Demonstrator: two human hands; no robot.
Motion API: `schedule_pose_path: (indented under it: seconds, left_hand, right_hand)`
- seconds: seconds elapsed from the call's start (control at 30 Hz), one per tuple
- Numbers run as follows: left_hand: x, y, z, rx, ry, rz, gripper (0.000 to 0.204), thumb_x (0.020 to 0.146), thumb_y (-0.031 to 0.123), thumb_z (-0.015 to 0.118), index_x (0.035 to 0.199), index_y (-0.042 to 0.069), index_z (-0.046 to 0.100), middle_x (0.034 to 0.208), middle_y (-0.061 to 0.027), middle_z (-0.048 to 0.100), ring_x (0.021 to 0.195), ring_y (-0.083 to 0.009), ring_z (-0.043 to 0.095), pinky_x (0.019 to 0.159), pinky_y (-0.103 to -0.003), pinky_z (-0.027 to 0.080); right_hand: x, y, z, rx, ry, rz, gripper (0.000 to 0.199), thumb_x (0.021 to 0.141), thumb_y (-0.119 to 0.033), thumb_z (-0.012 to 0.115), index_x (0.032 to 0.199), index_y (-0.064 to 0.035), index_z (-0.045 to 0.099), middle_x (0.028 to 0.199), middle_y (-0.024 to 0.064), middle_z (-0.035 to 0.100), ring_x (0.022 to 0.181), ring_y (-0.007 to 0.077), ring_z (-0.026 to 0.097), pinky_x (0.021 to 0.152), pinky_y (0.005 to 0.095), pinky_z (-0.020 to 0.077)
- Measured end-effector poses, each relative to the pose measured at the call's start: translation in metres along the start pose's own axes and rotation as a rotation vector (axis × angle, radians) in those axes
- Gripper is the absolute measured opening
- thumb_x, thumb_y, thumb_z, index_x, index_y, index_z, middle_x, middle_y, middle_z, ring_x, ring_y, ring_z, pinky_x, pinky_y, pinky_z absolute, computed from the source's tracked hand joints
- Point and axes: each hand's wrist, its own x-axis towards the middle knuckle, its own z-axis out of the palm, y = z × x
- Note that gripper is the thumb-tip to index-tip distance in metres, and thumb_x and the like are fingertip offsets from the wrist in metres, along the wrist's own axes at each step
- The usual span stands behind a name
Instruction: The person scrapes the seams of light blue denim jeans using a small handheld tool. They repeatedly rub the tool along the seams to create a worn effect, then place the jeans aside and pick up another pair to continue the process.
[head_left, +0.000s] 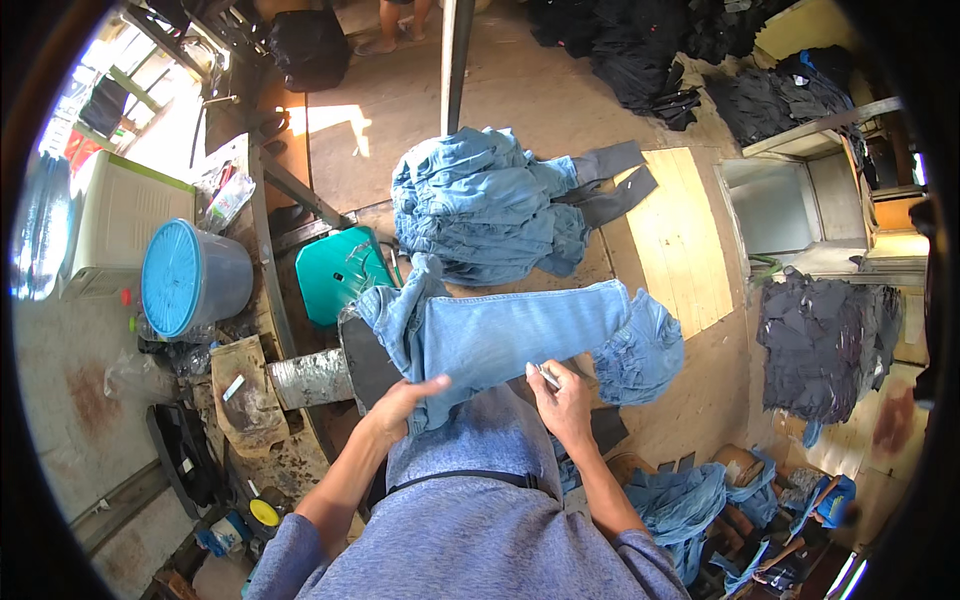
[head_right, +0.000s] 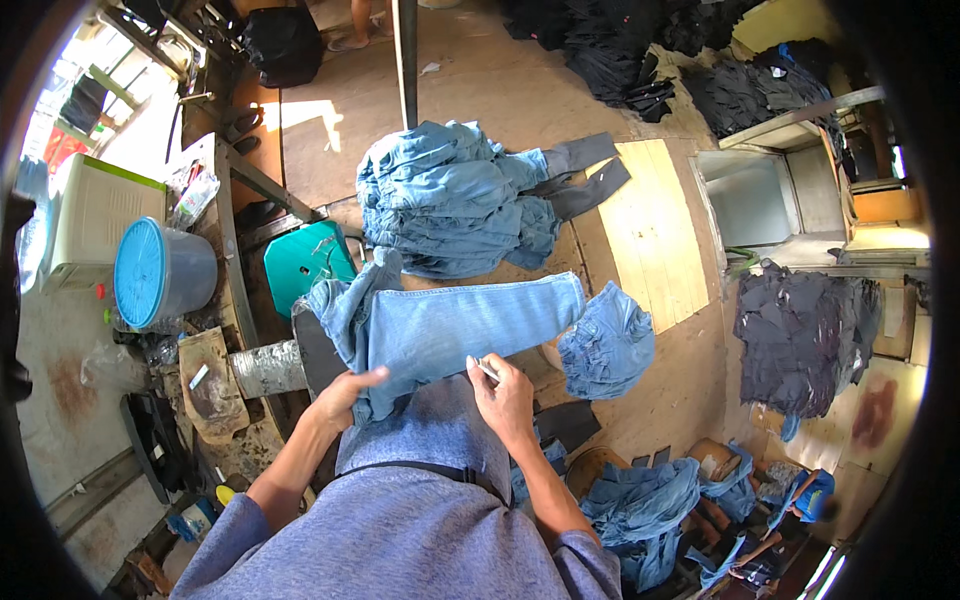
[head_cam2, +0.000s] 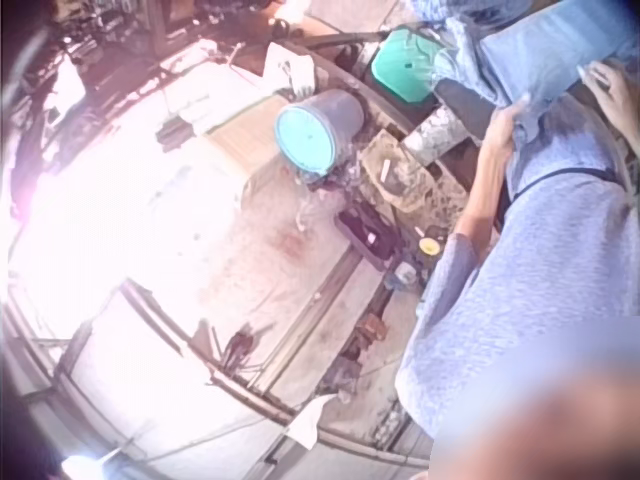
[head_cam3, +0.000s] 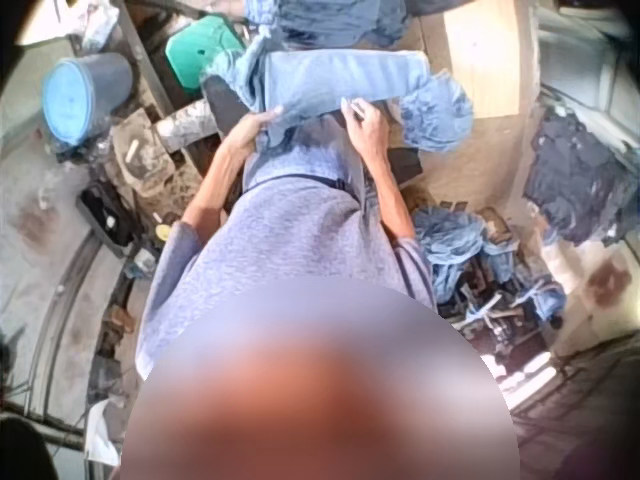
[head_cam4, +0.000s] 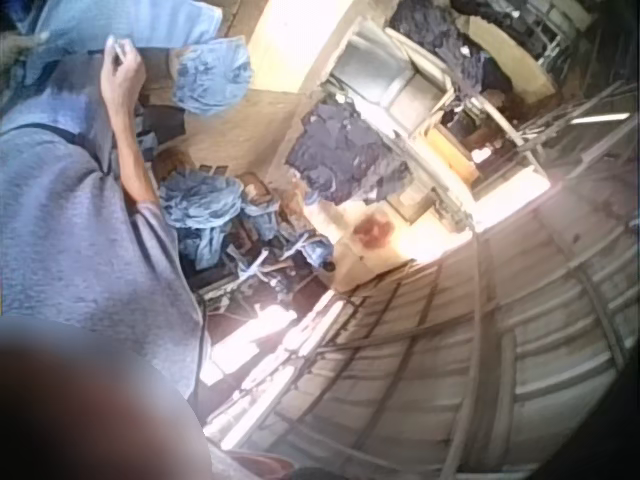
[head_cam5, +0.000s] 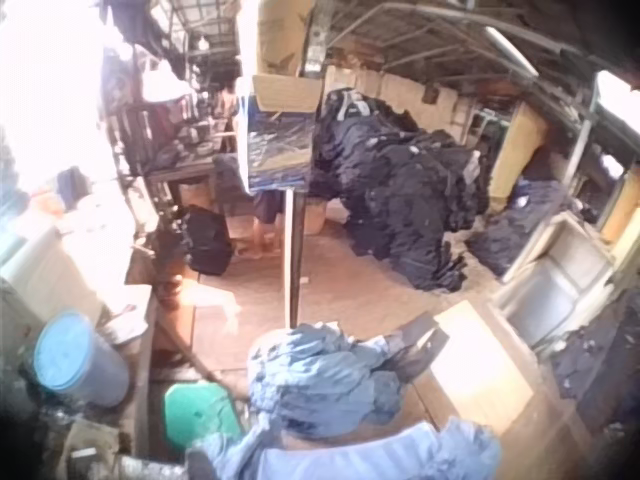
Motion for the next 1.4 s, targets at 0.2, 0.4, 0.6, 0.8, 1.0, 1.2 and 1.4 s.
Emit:
schedule_pose_path:
  seconds: [0.2, 0.4, 0.6, 0.8, 1.0, 1.2, 1.4]
  left_hand:
    - [0.006, -0.015, 0.027, 0.286, 0.172, 0.352, 0.061, 0.091, 0.02, 0.088, 0.141, -0.004, 0.063, 0.125, -0.0129, 0.076, 0.112, -0.024, 0.072, 0.101, -0.038, 0.055]
    - [0.011, -0.023, 0.028, 0.026, 0.066, 0.093, 0.046, 0.097, 0.019, 0.082, 0.134, -0.004, 0.067, 0.121, -0.0118, 0.077, 0.105, -0.0209, 0.074, 0.091, -0.036, 0.059]
    - [0.015, -0.032, 0.019, -0.001, 0.071, 0.106, 0.04, 0.097, 0.014, 0.083, 0.129, -0.004, 0.067, 0.117, -0.0115, 0.078, 0.102, -0.0192, 0.075, 0.09, -0.036, 0.061]
    - [0.001, -0.041, 0.005, -0.029, -0.028, 0.257, 0.034, 0.101, 0.008, 0.076, 0.133, 0.0, 0.066, 0.117, -0.01, 0.079, 0.102, -0.0201, 0.076, 0.091, -0.038, 0.062]
    - [0.004, -0.024, 0.024, -0.045, -0.1, 0.11, 0.028, 0.1, 0.015, 0.075, 0.123, -0.001, 0.072, 0.111, -0.0087, 0.08, 0.096, -0.0199, 0.076, 0.085, -0.036, 0.062]
    - [0.01, -0.018, 0.046, 0.189, 0.064, 0.158, 0.023, 0.092, 0.015, 0.08, 0.108, -0.001, 0.075, 0.1, -0.0091, 0.08, 0.089, -0.0176, 0.073, 0.074, -0.033, 0.06]
    - [0.006, -0.024, 0.029, -0.031, -0.056, 0.104, 0.022, 0.097, 0.016, 0.071, 0.108, -0.002, 0.075, 0.104, -0.0121, 0.08, 0.087, -0.0213, 0.076, 0.076, -0.036, 0.063]
  right_hand:
    - [0.016, 0.003, 0.022, 0.023, -0.133, 0.141, 0.055, 0.101, -0.051, 0.073, 0.082, 0.0005, 0.073, 0.061, 0.0078, 0.062, 0.059, 0.0193, 0.061, 0.061, 0.037, 0.0477]
    - [0.024, 0.012, 0.072, 0.024, -0.214, 0.23, 0.067, 0.101, -0.063, 0.066, 0.086, 0.0017, 0.077, 0.069, 0.0192, 0.069, 0.071, 0.0341, 0.072, 0.069, 0.0445, 0.0541]
    - [0.02, 0.036, 0.088, -0.084, 0.012, -0.047, 0.063, 0.106, -0.055, 0.063, 0.077, 0.0004, 0.066, 0.061, 0.0184, 0.057, 0.057, 0.0352, 0.058, 0.062, 0.0479, 0.0466]
    - [0.035, 0.041, 0.067, -0.019, -0.083, -0.023, 0.06, 0.106, -0.053, 0.064, 0.079, 0.0002, 0.069, 0.062, 0.0157, 0.063, 0.058, 0.0289, 0.062, 0.062, 0.0463, 0.0476]
    - [0.021, 0.037, 0.06, -0.029, -0.111, 0.008, 0.056, 0.105, -0.054, 0.063, 0.096, -0.0013, 0.079, 0.087, 0.024, 0.075, 0.083, 0.0455, 0.073, 0.076, 0.0506, 0.0556]
    - [0.011, 0.037, 0.063, 0.019, -0.065, -0.132, 0.058, 0.108, -0.051, 0.061, 0.086, 0.001, 0.071, 0.066, 0.0192, 0.061, 0.059, 0.031, 0.057, 0.065, 0.0467, 0.048]
    - [0.019, 0.039, 0.051, 0.02, -0.189, -0.046, 0.058, 0.106, -0.055, 0.062, 0.093, -0.0002, 0.075, 0.083, 0.0249, 0.073, 0.081, 0.0459, 0.072, 0.075, 0.0518, 0.0547]
